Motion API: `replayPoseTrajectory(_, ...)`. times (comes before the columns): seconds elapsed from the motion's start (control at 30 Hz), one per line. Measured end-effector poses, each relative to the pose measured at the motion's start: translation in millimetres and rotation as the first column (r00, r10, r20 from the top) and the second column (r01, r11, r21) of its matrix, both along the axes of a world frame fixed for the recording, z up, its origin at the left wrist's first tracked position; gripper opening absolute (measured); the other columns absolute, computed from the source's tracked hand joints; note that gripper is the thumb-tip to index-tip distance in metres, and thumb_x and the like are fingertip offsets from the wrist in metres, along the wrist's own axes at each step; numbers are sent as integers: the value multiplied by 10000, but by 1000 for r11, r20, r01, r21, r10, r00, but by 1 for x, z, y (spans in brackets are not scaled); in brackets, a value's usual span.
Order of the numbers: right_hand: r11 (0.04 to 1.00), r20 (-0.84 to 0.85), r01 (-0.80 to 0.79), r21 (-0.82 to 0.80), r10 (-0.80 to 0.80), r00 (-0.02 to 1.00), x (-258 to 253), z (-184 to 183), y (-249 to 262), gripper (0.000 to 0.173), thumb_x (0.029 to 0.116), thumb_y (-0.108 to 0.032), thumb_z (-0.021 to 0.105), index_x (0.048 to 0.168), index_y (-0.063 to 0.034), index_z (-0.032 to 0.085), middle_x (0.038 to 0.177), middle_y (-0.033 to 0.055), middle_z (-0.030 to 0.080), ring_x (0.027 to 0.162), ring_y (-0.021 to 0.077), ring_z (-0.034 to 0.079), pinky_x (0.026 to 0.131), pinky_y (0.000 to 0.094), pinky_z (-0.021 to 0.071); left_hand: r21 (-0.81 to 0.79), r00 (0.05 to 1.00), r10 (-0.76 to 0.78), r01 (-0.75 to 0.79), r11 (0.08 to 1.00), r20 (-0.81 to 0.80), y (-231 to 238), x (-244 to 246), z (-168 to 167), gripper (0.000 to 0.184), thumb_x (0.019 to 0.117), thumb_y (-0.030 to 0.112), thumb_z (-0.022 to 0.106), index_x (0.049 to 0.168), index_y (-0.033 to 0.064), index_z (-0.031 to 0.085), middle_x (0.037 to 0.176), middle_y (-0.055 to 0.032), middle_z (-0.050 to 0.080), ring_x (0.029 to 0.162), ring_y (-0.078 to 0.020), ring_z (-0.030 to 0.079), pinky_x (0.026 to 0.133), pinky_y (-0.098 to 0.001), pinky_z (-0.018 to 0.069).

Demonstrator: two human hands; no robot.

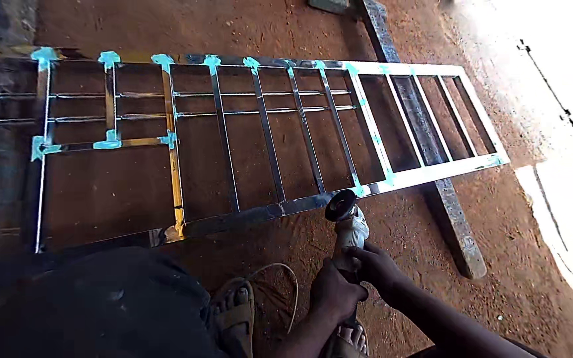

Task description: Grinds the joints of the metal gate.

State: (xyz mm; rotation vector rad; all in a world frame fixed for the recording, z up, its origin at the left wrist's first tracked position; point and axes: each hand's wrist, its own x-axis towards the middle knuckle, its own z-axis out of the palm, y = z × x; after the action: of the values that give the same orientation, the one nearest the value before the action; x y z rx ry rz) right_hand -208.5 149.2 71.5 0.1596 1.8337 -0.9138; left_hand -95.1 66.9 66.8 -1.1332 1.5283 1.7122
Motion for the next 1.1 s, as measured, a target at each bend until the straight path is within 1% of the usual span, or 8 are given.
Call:
replayPoseTrajectory(0.2, 997, -18, 44, 70, -43, 999, 1, -3, -28, 302, 1040, -293, 598, 1178, -25, 623, 969, 134, 709, 866, 223, 704, 753, 389, 585, 27, 999, -51, 51, 998, 0, -27, -5, 6, 877, 737, 328, 851, 1434, 49, 399, 1183, -154, 657, 1105, -295, 660, 932, -511, 542)
replayPoseTrajectory(0.4, 991, -44, 118, 64, -115, 992, -1, -11, -62, 312, 1051, -336, 564, 1076, -33, 633, 828, 96, 662, 716, 177, 649, 654, 355, 546, -45, 959, -280, 282, 958, 39, -73, -26, 25, 774, 846, 409, 758, 1411, -19, 447, 1212, -188, 656, 1149, -318, 648, 965, -528, 522)
replayPoseTrajectory(0.5, 977, -98, 185, 108, -175, 980, -1, -4, -84, 296, 1027, -327, 597, 994, -37, 642, 767, 82, 636, 643, 157, 614, 579, 325, 514, -45, 955, -295, 295, 954, 20, -89, -34, 34, 765, 871, 419, 721, 1413, -42, 441, 1208, -194, 657, 1148, -319, 648, 961, -529, 522)
replayPoseTrajectory(0.63, 955, -127, 262, 138, -246, 961, 6, 4, -93, 244, 1054, -255, 560, 1002, -29, 635, 797, 85, 631, 683, 159, 618, 629, 339, 525, -21, 911, -413, 413, 910, -4, -105, -37, 43, 690, 903, 430, 680, 1355, -60, 503, 1232, -220, 643, 1158, -343, 637, 957, -555, 510)
replayPoseTrajectory(0.7, 958, -84, 239, 160, -228, 970, 2, 2, -86, 252, 1054, -269, 547, 1053, -31, 631, 826, 93, 643, 703, 171, 631, 633, 360, 536, 0, 879, -477, 477, 879, -17, -109, -39, 46, 661, 922, 436, 655, 1340, -59, 523, 1243, -227, 636, 1161, -353, 632, 953, -572, 504)
replayPoseTrajectory(0.8, 960, -30, 210, 186, -208, 978, 4, -6, -73, 345, 1053, -366, 542, 977, -46, 644, 765, 81, 631, 637, 163, 608, 556, 342, 505, -14, 847, -532, 532, 847, 1, -107, -40, 46, 649, 922, 417, 656, 1339, -58, 510, 1222, -221, 638, 1148, -349, 636, 941, -564, 512)
replayPoseTrajectory(0.97, 982, -29, 21, 187, -16, 999, -11, -13, -70, 462, 1029, -508, 546, 1032, -62, 663, 813, 68, 635, 706, 163, 609, 650, 370, 517, -36, 887, -459, 460, 887, 48, -103, -45, 39, 724, 921, 447, 694, 1392, -38, 436, 1162, -193, 649, 1092, -321, 658, 915, -525, 534)
replayPoseTrajectory(1.1, 983, -38, -4, 184, 11, 999, -12, -15, -77, 448, 1030, -491, 567, 1050, -53, 654, 825, 82, 644, 728, 182, 625, 661, 384, 526, -7, 921, -388, 388, 922, 37, -102, -42, 32, 790, 890, 437, 737, 1437, -15, 390, 1143, -178, 657, 1085, -308, 662, 922, -520, 534)
